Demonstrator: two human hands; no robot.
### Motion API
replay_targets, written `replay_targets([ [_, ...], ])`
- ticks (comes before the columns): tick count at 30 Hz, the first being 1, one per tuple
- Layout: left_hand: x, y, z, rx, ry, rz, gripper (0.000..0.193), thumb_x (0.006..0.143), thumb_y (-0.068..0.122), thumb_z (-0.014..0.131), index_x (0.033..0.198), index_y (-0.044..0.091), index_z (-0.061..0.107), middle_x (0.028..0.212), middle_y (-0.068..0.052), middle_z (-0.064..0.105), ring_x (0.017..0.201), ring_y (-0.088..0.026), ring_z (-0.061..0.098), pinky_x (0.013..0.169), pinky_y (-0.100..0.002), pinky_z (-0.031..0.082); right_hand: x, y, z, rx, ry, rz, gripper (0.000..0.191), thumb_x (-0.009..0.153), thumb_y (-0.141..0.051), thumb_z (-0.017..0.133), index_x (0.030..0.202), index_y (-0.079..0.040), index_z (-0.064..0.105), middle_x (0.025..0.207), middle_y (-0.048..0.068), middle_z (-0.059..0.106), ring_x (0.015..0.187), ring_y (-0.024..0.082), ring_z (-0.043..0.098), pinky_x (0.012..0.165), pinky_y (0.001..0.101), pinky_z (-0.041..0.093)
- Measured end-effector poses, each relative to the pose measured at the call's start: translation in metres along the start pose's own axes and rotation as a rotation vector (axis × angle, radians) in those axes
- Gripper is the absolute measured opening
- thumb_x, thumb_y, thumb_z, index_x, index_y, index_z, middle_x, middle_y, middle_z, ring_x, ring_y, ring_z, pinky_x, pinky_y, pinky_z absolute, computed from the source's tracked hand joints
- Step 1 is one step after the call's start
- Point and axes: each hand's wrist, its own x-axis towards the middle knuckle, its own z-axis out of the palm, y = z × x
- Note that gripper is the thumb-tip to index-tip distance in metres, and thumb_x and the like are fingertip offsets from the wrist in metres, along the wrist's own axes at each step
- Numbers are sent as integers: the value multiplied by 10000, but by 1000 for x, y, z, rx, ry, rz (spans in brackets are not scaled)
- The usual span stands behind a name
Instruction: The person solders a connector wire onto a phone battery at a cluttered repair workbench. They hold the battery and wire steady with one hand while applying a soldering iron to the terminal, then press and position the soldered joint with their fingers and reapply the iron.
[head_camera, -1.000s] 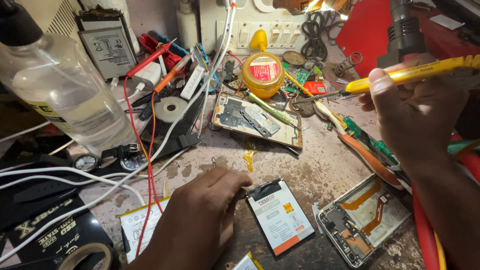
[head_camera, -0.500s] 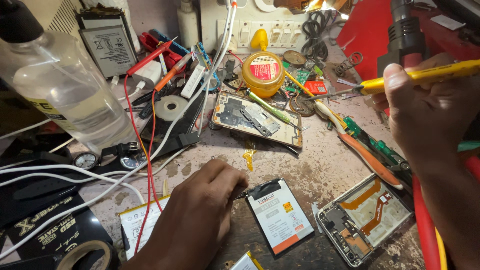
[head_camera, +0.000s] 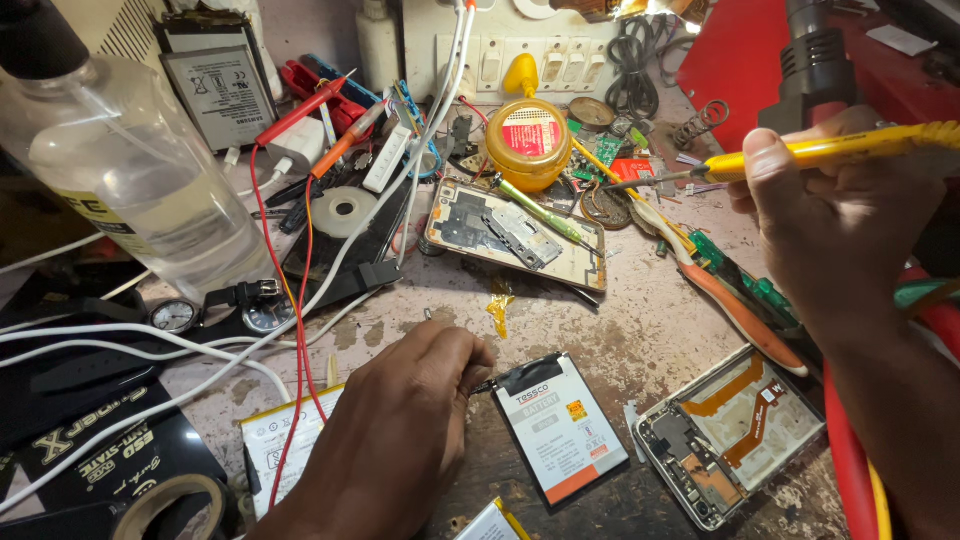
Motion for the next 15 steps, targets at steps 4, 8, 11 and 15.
replay_targets([
  [4,0,2,-3,-4,-33,-19,178,811,-71,536,932,3,644,922,-195,664,875,-395,680,770,-478,518,-3,5,-1,82,14,66,197,1137,-68,671,1004,12,549,862,113,683,756,134,718,681,258,613],
  [8,-1,7,-5,-44,-1,-16,130,835,-49,540,921,-5,628,915,-196,661,872,-401,671,759,-481,507,-4,21,-12,54,48,133,234,1199,-197,623,1086,-7,543,893,101,675,763,152,704,701,287,601],
  [11,-2,11,-5,-160,4,-75,53,882,17,585,899,-1,632,898,-176,673,829,-365,682,715,-449,515,-8,15,-33,68,-18,191,384,1229,-361,482,1060,-20,531,902,84,655,789,153,701,738,295,593],
  [15,-2,17,-2,-269,-10,-153,88,899,99,636,895,13,655,844,-152,695,752,-298,701,669,-410,528,-27,-34,-34,142,-156,317,495,1177,-490,317,1095,-64,553,941,52,681,875,125,688,868,258,539],
])
